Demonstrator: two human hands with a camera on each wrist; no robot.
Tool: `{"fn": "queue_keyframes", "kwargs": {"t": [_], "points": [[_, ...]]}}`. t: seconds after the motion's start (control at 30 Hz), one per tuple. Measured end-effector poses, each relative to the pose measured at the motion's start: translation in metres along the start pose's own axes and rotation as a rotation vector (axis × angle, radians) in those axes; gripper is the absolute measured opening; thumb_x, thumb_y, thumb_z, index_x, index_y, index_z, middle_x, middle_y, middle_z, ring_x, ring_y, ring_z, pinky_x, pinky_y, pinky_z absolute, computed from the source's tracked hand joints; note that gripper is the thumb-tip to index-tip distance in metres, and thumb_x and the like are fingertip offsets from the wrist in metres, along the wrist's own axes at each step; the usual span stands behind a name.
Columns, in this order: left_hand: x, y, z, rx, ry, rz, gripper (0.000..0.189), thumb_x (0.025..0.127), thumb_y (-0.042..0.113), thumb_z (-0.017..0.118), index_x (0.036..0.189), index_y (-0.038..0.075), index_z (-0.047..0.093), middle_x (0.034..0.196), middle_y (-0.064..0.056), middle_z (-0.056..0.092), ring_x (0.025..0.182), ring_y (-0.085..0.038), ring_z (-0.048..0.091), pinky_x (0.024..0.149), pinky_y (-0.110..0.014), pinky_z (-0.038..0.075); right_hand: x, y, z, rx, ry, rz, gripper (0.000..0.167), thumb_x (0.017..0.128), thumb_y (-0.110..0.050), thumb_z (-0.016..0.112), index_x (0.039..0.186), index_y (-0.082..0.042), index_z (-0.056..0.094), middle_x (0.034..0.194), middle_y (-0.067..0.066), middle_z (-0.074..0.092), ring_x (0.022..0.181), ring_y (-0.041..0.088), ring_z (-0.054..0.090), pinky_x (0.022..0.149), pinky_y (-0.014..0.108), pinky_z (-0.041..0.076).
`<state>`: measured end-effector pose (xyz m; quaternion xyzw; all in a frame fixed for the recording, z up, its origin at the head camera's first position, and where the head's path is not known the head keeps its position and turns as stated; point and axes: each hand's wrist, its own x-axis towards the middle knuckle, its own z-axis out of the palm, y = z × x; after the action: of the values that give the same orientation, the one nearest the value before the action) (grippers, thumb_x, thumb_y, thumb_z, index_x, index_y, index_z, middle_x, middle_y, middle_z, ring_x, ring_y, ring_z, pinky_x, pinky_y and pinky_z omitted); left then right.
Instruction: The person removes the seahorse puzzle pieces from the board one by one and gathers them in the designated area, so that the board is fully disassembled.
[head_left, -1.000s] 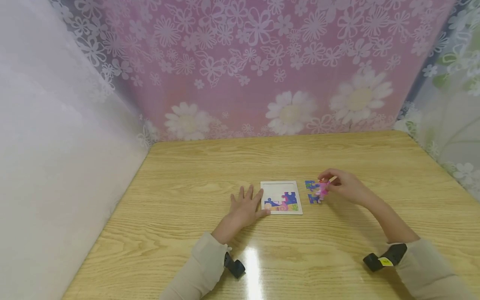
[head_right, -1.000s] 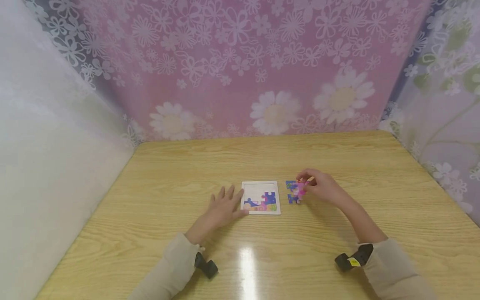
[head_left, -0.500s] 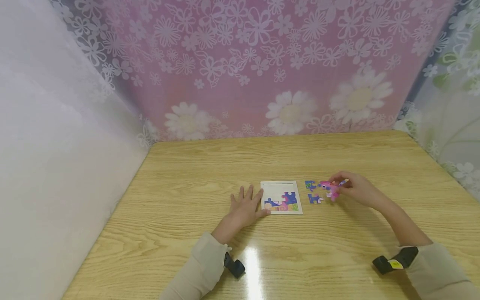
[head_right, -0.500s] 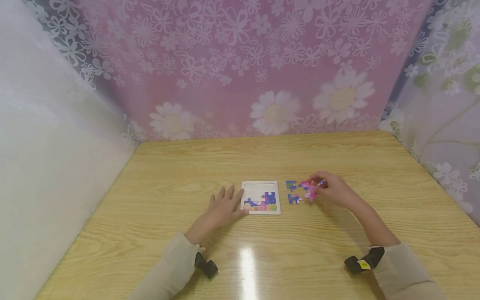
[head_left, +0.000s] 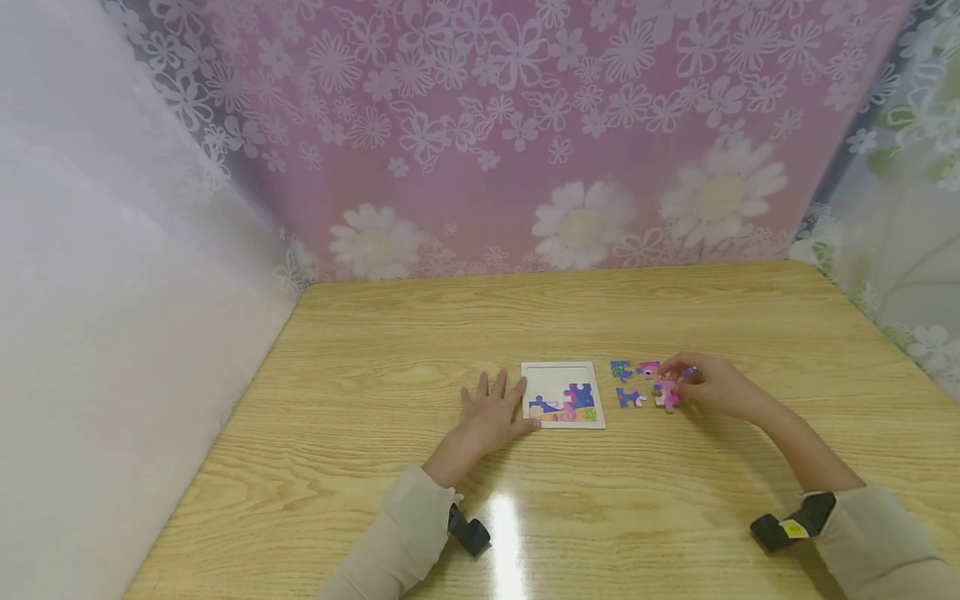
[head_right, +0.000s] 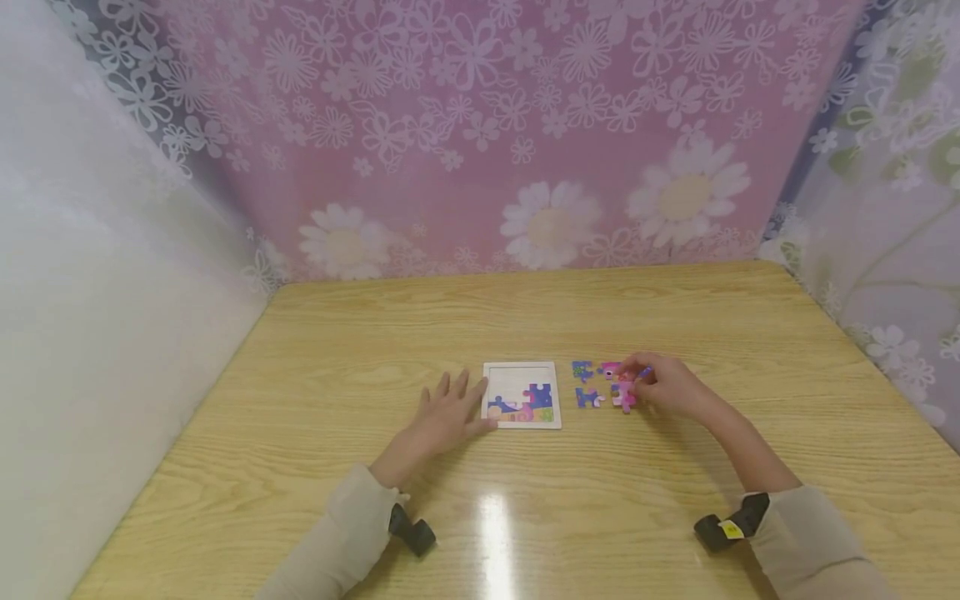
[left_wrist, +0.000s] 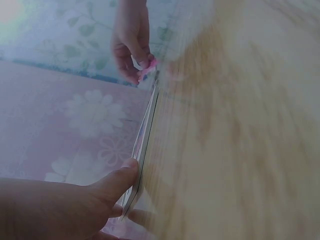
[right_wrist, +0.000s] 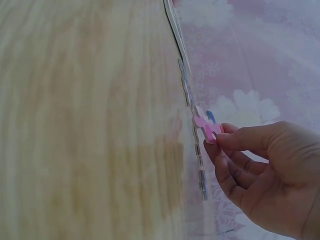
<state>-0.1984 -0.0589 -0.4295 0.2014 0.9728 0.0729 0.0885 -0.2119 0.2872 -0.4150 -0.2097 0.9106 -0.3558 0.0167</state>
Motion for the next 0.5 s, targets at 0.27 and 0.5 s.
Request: {"fn": "queue_keyframes", "kwargs": {"t": [0.27,0.5], "points": [[0.001,-0.0006,0.0013,-0.007,0.002,0.0,0.074,0.088,0.061,0.042,0.147,0.021,0.023,0.15,-0.015,0.016,0.134,-0.04,0.01,0.099,-0.062,0.015,-0.0003,0.0037,0.002,-0.037,-0.021,0.005,0.024,0.082,0.007,0.061,0.106,0.003,0.061,0.092,0.01,0.059,0.079,0.026,0.06,0.059,0.029,0.047],[0.001,-0.0007,0.0009,-0.016,0.004,0.001,0.074,0.088,0.06,0.042,0.147,0.02,0.024,0.15,-0.015,0.016,0.134,-0.04,0.009,0.099,-0.062,0.014,0.0004,0.008,0.0065,-0.07,-0.018,-0.014,0.022,0.082,0.007,0.062,0.104,0.003,0.062,0.086,0.005,0.06,0.081,0.027,0.059,0.066,0.032,0.048]]}}
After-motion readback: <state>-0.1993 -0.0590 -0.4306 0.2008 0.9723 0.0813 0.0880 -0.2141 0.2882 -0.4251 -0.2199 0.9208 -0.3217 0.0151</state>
